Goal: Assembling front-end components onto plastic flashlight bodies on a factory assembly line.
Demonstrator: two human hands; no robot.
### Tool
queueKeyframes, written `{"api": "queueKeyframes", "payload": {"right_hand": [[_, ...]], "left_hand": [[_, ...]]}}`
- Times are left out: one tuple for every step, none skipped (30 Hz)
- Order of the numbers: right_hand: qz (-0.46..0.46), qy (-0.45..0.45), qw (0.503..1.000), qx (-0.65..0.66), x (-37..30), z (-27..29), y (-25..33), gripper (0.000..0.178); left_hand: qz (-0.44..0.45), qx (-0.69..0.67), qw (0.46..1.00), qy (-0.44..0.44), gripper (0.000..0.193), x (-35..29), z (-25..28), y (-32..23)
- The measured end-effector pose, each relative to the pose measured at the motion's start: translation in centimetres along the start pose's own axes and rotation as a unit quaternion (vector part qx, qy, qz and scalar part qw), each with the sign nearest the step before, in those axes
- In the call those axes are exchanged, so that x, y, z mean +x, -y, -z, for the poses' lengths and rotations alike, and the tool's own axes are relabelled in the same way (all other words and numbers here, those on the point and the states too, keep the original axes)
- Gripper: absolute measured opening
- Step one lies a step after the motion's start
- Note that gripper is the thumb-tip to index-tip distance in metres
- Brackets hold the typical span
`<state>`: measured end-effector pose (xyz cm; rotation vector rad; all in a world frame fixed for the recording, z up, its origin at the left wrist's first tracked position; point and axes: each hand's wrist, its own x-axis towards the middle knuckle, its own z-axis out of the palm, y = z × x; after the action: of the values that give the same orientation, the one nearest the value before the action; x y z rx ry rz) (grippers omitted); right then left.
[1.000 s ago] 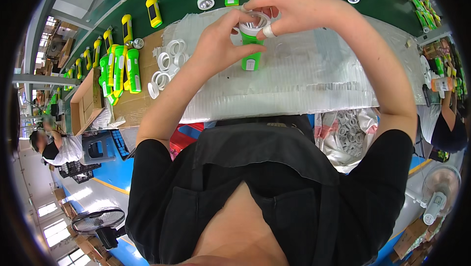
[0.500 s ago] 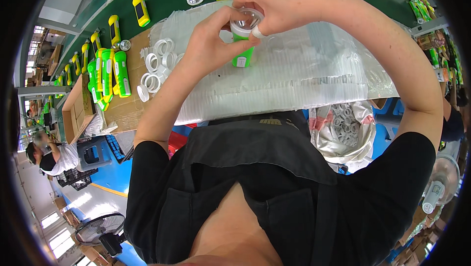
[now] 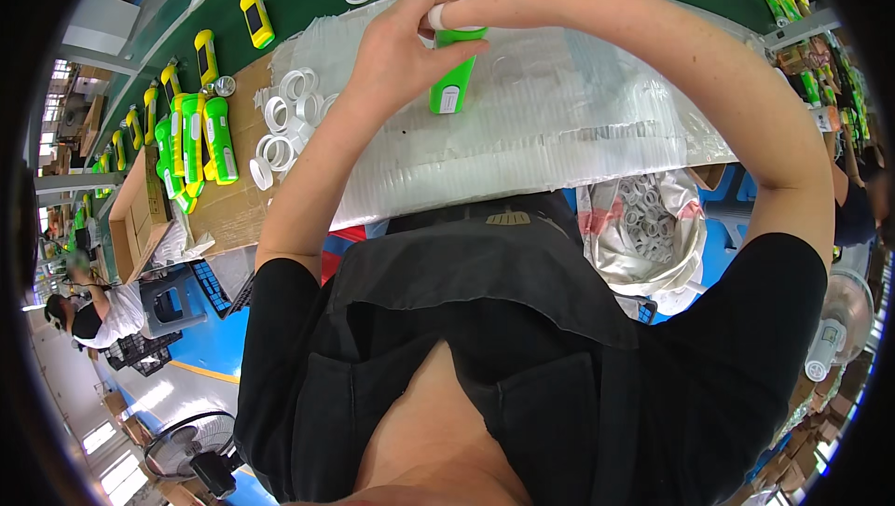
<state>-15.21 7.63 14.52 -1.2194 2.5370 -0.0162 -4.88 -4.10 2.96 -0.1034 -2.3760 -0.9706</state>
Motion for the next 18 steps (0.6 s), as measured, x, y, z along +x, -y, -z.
{"api": "queueKeyframes", "payload": {"right_hand": [[0.022,0.027,0.999,0.006,0.1,0.3,-0.2,0.048],[0.017,0.025,1.000,0.007,1.3,-0.7,-1.6,0.048],[0.353,-0.119,0.925,0.071,3.1,-2.3,-3.8,0.050],[0.641,-0.237,0.719,0.128,3.2,-2.6,-3.3,0.052],[0.589,-0.281,0.753,0.085,2.5,-3.1,-3.2,0.056],[0.400,-0.169,0.899,0.056,1.8,-2.4,-3.6,0.057],[0.183,-0.046,0.982,0.022,0.2,-0.6,-2.1,0.059],[0.107,-0.083,0.991,-0.002,0.7,-1.9,-2.1,0.065],[0.109,-0.082,0.991,-0.003,0.6,-1.8,-1.8,0.065],[0.084,-0.059,0.994,-0.030,0.4,-1.4,-1.5,0.068],[0.060,-0.036,0.996,-0.057,0.3,-0.9,-1.3,0.071],[0.085,-0.028,0.995,-0.050,0.3,-0.4,-1.3,0.067],[0.082,-0.030,0.995,-0.049,1.3,-1.2,-2.2,0.067],[0.372,-0.147,0.916,0.045,3.2,-2.8,-3.9,0.064],[0.621,-0.246,0.733,0.132,4.1,-3.6,-5.1,0.062],[0.578,-0.282,0.762,0.076,3.4,-3.8,-5.4,0.049],[0.579,-0.280,0.762,0.077,2.0,-3.3,-3.9,0.049],[0.378,-0.165,0.910,0.031,0.2,-2.0,-1.7,0.044]], "left_hand": [[-0.002,0.000,1.000,0.001,0.040,0.1,-0.1,0.2],[-0.002,-0.016,1.000,-0.003,0.041,0.2,-0.2,0.3],[-0.006,-0.028,1.000,-0.010,0.041,0.0,0.1,-0.3],[-0.004,-0.028,1.000,-0.012,0.041,-0.1,0.1,-0.3],[-0.016,-0.018,1.000,-0.014,0.040,-0.1,0.2,-0.4],[-0.028,-0.009,0.999,-0.016,0.040,-0.1,0.2,-0.5],[-0.026,-0.009,0.999,-0.017,0.040,-0.2,0.1,-0.5],[-0.024,0.000,1.000,-0.018,0.040,-0.2,-0.1,-0.3],[-0.022,0.009,1.000,-0.020,0.040,-0.3,-0.1,-0.3],[-0.024,0.009,0.999,-0.020,0.040,-0.3,-0.1,-0.4],[-0.019,0.031,0.999,-0.010,0.041,-0.4,0.0,-0.5],[-0.015,0.054,0.998,0.000,0.041,-0.3,0.1,-0.6],[-0.017,0.054,0.998,0.002,0.041,-0.3,0.0,-0.5],[-0.021,0.010,1.000,-0.010,0.042,-0.2,0.0,-0.4],[-0.023,-0.035,0.999,-0.024,0.043,-0.2,-0.1,-0.3],[-0.022,-0.034,0.999,-0.026,0.043,-0.3,0.1,-0.2],[-0.019,-0.038,0.999,-0.007,0.043,-0.6,0.3,-0.2],[-0.016,-0.043,0.999,0.011,0.044,-0.8,0.3,-0.1]]}}
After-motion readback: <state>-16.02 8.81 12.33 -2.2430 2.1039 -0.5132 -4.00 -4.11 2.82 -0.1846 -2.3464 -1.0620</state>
